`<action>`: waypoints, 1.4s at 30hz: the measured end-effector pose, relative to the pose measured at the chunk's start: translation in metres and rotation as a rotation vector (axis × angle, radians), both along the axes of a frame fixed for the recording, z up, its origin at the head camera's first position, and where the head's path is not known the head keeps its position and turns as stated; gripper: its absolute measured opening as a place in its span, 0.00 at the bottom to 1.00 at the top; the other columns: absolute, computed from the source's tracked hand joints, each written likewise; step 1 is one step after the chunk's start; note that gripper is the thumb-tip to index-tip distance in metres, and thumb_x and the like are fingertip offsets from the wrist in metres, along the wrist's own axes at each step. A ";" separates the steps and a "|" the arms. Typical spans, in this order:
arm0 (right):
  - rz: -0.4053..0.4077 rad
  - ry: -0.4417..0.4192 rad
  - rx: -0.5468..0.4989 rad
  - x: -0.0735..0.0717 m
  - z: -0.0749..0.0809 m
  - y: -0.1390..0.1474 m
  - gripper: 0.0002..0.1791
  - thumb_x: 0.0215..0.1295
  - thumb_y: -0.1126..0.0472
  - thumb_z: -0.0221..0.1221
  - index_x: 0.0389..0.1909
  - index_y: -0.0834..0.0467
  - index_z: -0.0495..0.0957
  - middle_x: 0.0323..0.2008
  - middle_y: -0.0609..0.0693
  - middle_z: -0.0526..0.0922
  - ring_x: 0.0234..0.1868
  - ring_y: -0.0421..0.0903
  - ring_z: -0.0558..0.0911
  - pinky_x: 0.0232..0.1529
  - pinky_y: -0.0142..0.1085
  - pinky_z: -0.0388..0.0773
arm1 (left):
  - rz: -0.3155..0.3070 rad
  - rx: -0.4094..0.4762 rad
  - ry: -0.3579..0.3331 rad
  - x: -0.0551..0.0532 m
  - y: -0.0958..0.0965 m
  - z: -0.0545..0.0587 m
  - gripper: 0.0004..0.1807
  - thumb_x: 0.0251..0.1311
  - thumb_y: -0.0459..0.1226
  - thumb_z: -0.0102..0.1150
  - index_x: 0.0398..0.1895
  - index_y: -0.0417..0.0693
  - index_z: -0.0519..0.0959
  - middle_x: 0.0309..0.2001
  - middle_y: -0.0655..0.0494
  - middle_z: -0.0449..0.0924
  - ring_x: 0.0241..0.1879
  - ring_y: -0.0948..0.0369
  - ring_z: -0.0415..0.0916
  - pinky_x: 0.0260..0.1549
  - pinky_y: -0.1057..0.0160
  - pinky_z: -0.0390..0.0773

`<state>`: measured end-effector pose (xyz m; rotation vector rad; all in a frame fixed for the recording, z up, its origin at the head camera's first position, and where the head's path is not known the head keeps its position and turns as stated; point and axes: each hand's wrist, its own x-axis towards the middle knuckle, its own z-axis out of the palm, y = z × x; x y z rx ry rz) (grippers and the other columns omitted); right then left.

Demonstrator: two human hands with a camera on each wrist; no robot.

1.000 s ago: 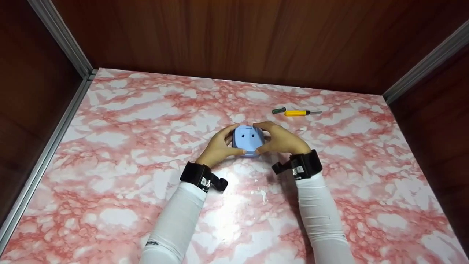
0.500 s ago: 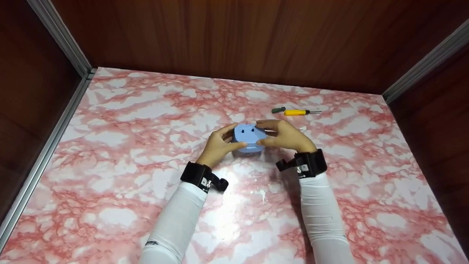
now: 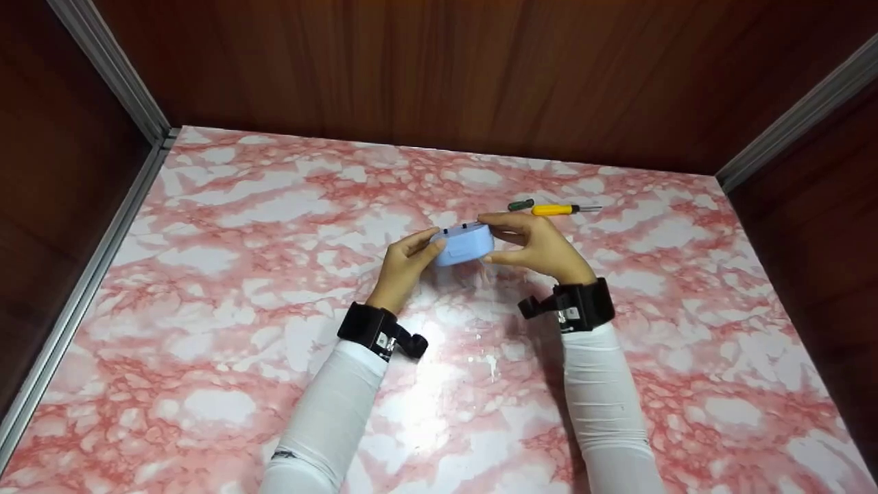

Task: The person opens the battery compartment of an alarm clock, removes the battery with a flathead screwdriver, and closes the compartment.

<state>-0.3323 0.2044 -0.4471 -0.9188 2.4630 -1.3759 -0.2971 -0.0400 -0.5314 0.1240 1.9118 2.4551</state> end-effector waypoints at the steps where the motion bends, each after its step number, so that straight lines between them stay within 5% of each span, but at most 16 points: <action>1: 0.001 0.008 0.001 0.000 0.000 0.000 0.31 0.59 0.66 0.72 0.64 0.63 0.77 0.61 0.56 0.81 0.63 0.51 0.79 0.63 0.40 0.77 | 0.003 -0.004 0.001 0.000 0.000 0.000 0.59 0.38 0.71 0.70 0.65 0.35 0.75 0.62 0.41 0.78 0.62 0.52 0.76 0.63 0.61 0.76; 10: -0.026 0.135 -0.066 0.004 0.000 -0.003 0.27 0.57 0.68 0.72 0.59 0.63 0.81 0.56 0.56 0.84 0.59 0.52 0.81 0.62 0.51 0.78 | 0.006 0.007 0.031 -0.001 0.001 -0.001 0.56 0.45 0.72 0.63 0.64 0.35 0.76 0.64 0.44 0.77 0.67 0.54 0.72 0.68 0.61 0.70; 18: -0.111 0.121 -0.193 0.004 -0.004 -0.005 0.22 0.56 0.68 0.73 0.54 0.63 0.85 0.50 0.57 0.84 0.54 0.50 0.84 0.58 0.42 0.82 | -0.034 0.058 0.099 -0.001 0.002 -0.003 0.57 0.50 0.72 0.58 0.69 0.34 0.71 0.65 0.41 0.75 0.68 0.52 0.70 0.70 0.59 0.68; 25: -0.208 0.099 -0.140 0.002 -0.003 -0.006 0.20 0.60 0.60 0.72 0.53 0.60 0.86 0.49 0.54 0.86 0.51 0.48 0.84 0.52 0.39 0.85 | -0.081 0.192 0.067 -0.001 0.000 0.000 0.45 0.58 0.58 0.57 0.72 0.37 0.68 0.68 0.40 0.71 0.65 0.48 0.73 0.66 0.52 0.73; 32: -0.275 0.002 -0.160 0.000 -0.005 -0.008 0.19 0.64 0.56 0.70 0.52 0.61 0.86 0.47 0.55 0.88 0.49 0.46 0.86 0.49 0.37 0.86 | -0.022 0.068 0.177 -0.002 0.000 0.002 0.28 0.73 0.38 0.52 0.74 0.40 0.66 0.64 0.41 0.72 0.63 0.49 0.73 0.64 0.54 0.75; 42: -0.264 -0.184 -0.245 -0.003 -0.011 -0.011 0.21 0.67 0.54 0.68 0.53 0.67 0.83 0.48 0.60 0.86 0.45 0.50 0.87 0.45 0.43 0.87 | 0.078 0.101 0.229 -0.002 0.001 0.003 0.23 0.72 0.30 0.56 0.68 0.35 0.71 0.64 0.45 0.75 0.64 0.52 0.73 0.66 0.58 0.73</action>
